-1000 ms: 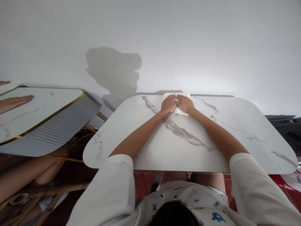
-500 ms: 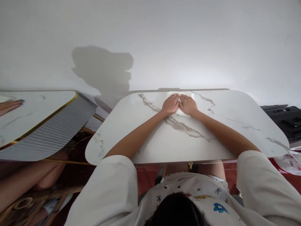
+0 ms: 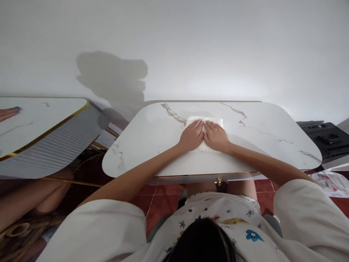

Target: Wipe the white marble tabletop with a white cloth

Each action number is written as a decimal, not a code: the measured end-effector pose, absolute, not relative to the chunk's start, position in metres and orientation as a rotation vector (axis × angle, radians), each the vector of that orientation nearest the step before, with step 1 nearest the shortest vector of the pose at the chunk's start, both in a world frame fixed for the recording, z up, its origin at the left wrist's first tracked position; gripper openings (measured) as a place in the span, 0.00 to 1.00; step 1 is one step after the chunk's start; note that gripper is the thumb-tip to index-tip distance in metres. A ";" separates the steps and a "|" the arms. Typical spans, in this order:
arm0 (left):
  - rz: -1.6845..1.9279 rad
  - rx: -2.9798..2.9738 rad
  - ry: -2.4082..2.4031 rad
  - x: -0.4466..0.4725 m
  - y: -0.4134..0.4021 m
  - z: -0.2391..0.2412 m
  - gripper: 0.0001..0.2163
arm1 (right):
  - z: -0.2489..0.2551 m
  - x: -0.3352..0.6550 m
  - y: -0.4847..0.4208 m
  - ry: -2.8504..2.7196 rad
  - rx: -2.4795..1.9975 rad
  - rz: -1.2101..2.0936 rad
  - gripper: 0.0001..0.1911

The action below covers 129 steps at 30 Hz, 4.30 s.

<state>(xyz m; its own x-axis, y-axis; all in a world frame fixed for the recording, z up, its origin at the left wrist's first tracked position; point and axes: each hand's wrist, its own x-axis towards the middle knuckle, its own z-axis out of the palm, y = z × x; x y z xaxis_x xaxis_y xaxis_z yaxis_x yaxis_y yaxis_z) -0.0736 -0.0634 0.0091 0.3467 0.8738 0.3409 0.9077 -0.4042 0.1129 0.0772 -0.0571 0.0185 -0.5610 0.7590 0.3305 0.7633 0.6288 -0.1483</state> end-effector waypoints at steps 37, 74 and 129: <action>-0.741 -2.254 -2.046 -0.059 0.037 0.005 0.20 | 0.029 0.080 0.062 -2.567 -1.127 0.115 0.24; -0.524 -2.636 -1.566 -0.037 0.011 0.009 0.23 | 0.018 0.112 0.004 -2.471 -1.372 -0.047 0.26; -0.559 -2.486 -1.665 -0.024 0.136 0.007 0.17 | 0.018 0.119 0.143 -2.388 -1.363 0.069 0.23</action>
